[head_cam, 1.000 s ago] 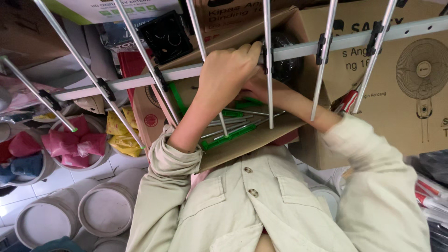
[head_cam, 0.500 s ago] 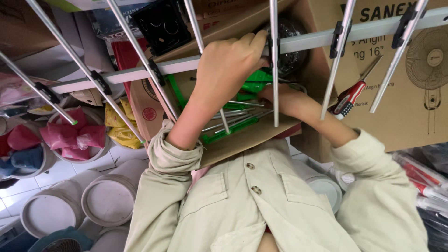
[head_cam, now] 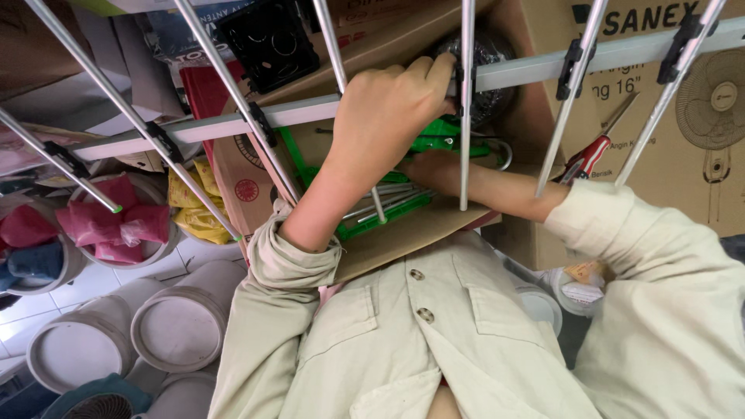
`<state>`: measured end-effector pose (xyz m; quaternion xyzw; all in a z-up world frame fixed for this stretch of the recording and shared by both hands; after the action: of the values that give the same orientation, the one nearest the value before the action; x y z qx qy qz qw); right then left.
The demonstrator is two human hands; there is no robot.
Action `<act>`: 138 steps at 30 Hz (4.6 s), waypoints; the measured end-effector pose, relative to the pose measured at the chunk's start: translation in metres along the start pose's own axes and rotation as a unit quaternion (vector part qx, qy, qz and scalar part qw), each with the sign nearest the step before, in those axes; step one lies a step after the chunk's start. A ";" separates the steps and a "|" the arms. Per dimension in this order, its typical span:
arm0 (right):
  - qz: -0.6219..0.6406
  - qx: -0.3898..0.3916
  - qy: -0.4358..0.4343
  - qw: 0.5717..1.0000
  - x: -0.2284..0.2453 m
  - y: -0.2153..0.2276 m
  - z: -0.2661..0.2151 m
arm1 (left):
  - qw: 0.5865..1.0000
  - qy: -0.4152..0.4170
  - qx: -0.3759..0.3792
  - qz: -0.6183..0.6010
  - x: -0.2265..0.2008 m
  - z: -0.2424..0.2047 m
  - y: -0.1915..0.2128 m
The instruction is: The person assembles an antenna by inserting metal rods through the holes of a central frame and attaching a green plastic component.
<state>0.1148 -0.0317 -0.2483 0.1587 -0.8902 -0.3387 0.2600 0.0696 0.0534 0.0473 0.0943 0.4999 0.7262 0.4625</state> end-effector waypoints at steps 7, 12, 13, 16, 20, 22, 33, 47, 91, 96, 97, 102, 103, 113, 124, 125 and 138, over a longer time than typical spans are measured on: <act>-0.035 -0.103 0.125 0.986 0.014 0.005 0.009 | 1.000 0.005 -0.006 0.005 0.000 0.000 0.002; -0.080 -0.025 0.103 0.991 0.010 -0.016 0.013 | 1.000 0.002 0.005 0.011 0.000 0.001 0.000; -0.075 -0.022 0.106 0.991 0.011 -0.016 0.014 | 1.000 0.002 0.008 0.011 0.000 0.000 -0.001; -0.084 0.007 0.076 0.994 0.008 -0.014 0.014 | 1.000 0.005 0.009 0.009 0.000 0.000 0.000; 0.003 -0.142 0.069 0.987 0.023 0.026 -0.023 | 1.000 0.007 0.023 0.006 0.002 0.001 -0.002; 0.027 -0.186 0.060 0.980 0.041 0.037 -0.052 | 0.999 0.009 0.031 0.000 0.003 0.000 -0.004; 0.259 -0.384 -0.018 0.886 0.082 0.057 -0.153 | 0.997 0.007 0.071 -0.015 -0.004 0.001 -0.010; 0.234 -0.711 0.029 0.662 0.089 0.032 -0.218 | 0.997 -0.007 0.081 0.015 0.000 -0.004 -0.013; 0.165 -0.676 0.093 0.712 0.074 0.047 -0.208 | 0.995 -0.007 0.103 -0.013 -0.001 -0.004 -0.022; 0.143 -0.649 0.090 0.742 0.077 0.052 -0.206 | 0.994 -0.002 0.111 -0.004 -0.002 -0.005 -0.026; 0.143 -0.646 0.086 0.745 0.077 0.052 -0.205 | 0.993 0.000 0.117 -0.001 -0.002 -0.005 -0.027; 0.123 -0.694 0.033 0.709 0.073 0.057 -0.212 | 0.992 -0.002 0.129 -0.013 -0.016 -0.011 -0.035; 0.111 -0.706 0.017 0.699 0.071 0.060 -0.215 | 0.990 -0.002 0.142 -0.022 -0.023 -0.015 -0.038; 0.109 -0.738 -0.003 0.666 0.063 0.082 -0.245 | 0.992 -0.067 0.099 -0.045 -0.059 -0.021 -0.035; 0.541 -0.705 0.009 0.459 0.025 0.028 -0.199 | 0.991 -0.076 0.105 0.037 -0.054 -0.022 -0.039; 0.536 -0.698 0.001 0.475 0.021 0.026 -0.197 | 0.991 -0.076 0.099 0.046 -0.055 -0.022 -0.037; 0.313 -0.656 -0.080 0.682 0.023 0.055 -0.207 | 0.989 -0.078 0.127 0.007 -0.052 -0.031 -0.053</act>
<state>0.2076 -0.1101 -0.0709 -0.3678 -0.4555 -0.7467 0.3158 0.1111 -0.0023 0.0063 0.2119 0.5495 0.6507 0.4792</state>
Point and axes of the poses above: each hand's wrist, its own z-axis towards the middle knuckle, its own y-axis out of the back of the hand, x = y × z, the point moved 10 cm from there along z, towards the middle knuckle, and after that the axes turned 9 degrees about y, right-handed, at the moved point
